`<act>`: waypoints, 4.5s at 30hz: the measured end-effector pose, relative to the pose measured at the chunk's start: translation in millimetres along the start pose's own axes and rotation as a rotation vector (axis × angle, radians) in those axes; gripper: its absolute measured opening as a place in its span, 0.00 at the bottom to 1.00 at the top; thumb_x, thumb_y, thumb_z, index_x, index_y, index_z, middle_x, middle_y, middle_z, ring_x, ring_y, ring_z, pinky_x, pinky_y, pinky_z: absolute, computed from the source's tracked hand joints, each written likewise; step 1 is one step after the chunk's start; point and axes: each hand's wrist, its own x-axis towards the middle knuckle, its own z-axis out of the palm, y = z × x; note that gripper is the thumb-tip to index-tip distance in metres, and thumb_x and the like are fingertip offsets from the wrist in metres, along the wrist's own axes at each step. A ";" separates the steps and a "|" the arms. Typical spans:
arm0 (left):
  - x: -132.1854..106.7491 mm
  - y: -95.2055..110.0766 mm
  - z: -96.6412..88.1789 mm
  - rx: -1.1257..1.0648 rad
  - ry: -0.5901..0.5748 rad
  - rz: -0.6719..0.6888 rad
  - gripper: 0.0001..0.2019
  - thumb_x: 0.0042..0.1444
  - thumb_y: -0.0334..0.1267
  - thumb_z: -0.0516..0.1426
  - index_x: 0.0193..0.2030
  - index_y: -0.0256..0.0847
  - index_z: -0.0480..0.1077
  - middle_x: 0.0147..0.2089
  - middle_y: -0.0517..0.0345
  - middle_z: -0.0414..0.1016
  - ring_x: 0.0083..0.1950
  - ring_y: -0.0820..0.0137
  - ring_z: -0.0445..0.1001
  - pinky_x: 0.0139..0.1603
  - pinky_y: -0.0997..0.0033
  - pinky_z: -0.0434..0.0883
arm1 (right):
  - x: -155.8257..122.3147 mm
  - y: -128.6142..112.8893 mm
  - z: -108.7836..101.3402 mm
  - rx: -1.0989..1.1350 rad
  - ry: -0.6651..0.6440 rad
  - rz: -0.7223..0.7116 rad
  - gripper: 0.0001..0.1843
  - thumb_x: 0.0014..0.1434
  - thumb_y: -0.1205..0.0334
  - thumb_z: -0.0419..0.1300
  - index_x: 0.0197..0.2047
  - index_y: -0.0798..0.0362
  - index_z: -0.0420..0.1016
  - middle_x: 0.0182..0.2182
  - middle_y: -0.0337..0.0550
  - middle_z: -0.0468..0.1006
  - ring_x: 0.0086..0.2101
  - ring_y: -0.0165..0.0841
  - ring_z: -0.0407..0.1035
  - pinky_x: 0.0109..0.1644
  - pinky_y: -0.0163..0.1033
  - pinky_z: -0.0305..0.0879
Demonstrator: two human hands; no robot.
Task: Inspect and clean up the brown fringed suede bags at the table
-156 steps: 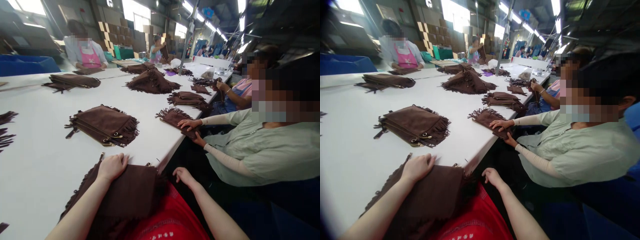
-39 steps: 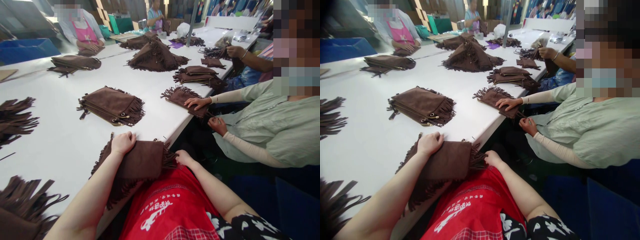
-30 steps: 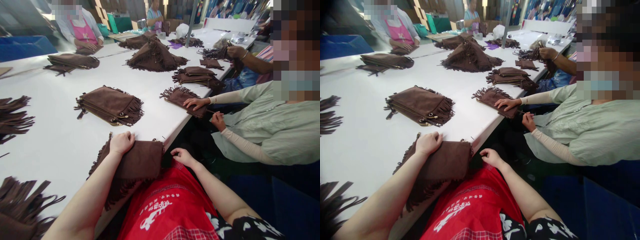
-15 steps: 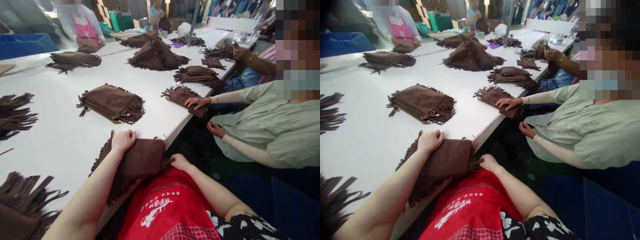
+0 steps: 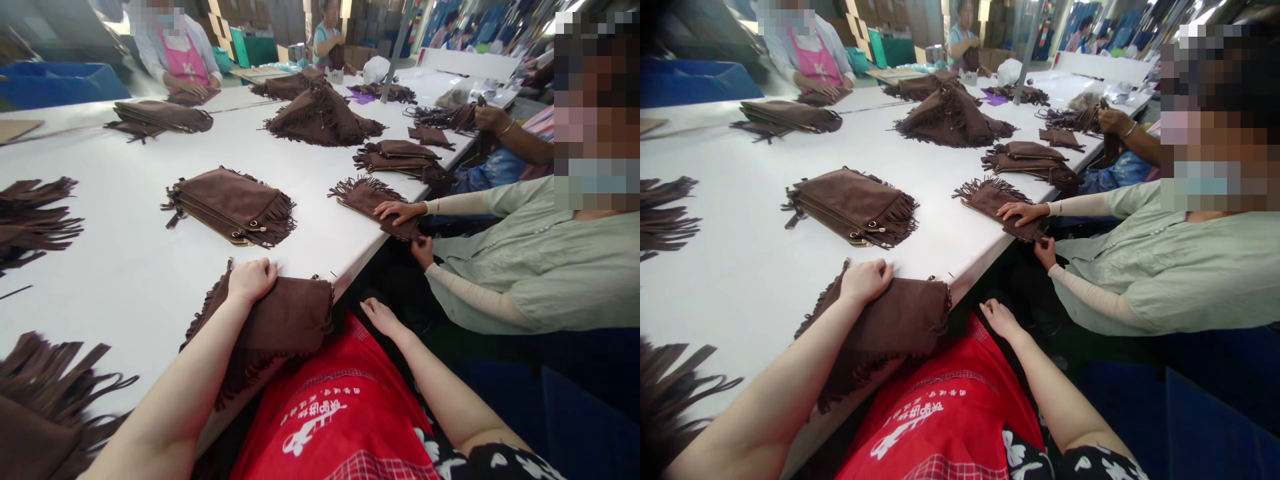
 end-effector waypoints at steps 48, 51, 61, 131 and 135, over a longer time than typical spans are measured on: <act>0.8 -2.8 1.4 -0.027 -0.005 0.003 0.28 0.63 0.53 0.38 0.40 0.40 0.75 0.38 0.43 0.79 0.42 0.55 0.77 0.42 0.60 0.67 | -5.5 12.3 1.3 0.241 -0.050 0.207 0.14 0.60 0.71 0.51 0.43 0.60 0.77 0.22 0.41 0.75 0.18 0.27 0.68 0.23 0.31 0.63; 2.5 -1.3 0.1 -0.020 -0.003 -0.013 0.28 0.63 0.54 0.38 0.38 0.41 0.74 0.38 0.43 0.79 0.42 0.54 0.77 0.41 0.60 0.67 | -10.5 -9.1 4.0 0.438 -0.130 0.103 0.12 0.57 0.67 0.56 0.44 0.58 0.76 0.29 0.43 0.78 0.20 0.26 0.68 0.25 0.31 0.65; -9.4 -11.8 -19.4 -0.147 -0.048 -0.073 0.26 0.64 0.53 0.38 0.30 0.43 0.71 0.35 0.46 0.80 0.41 0.55 0.78 0.40 0.59 0.66 | -5.3 -79.2 70.5 0.540 -0.370 -0.254 0.04 0.48 0.64 0.61 0.30 0.48 0.76 0.23 0.35 0.75 0.28 0.34 0.73 0.27 0.33 0.64; -25.9 -11.4 -2.1 -0.291 -0.133 -0.078 0.29 0.58 0.66 0.44 0.33 0.45 0.73 0.35 0.51 0.78 0.38 0.62 0.74 0.34 0.68 0.62 | 29.3 -7.4 -26.1 -0.274 0.170 0.150 0.24 0.67 0.56 0.45 0.43 0.53 0.82 0.40 0.54 0.82 0.42 0.42 0.76 0.46 0.42 0.67; -25.4 -13.6 -0.9 -0.308 -0.119 -0.059 0.27 0.59 0.65 0.44 0.31 0.45 0.72 0.34 0.52 0.78 0.37 0.62 0.75 0.34 0.68 0.62 | 27.8 -11.4 -17.3 -0.368 0.199 0.115 0.21 0.66 0.53 0.51 0.34 0.54 0.82 0.36 0.54 0.82 0.39 0.42 0.76 0.42 0.40 0.67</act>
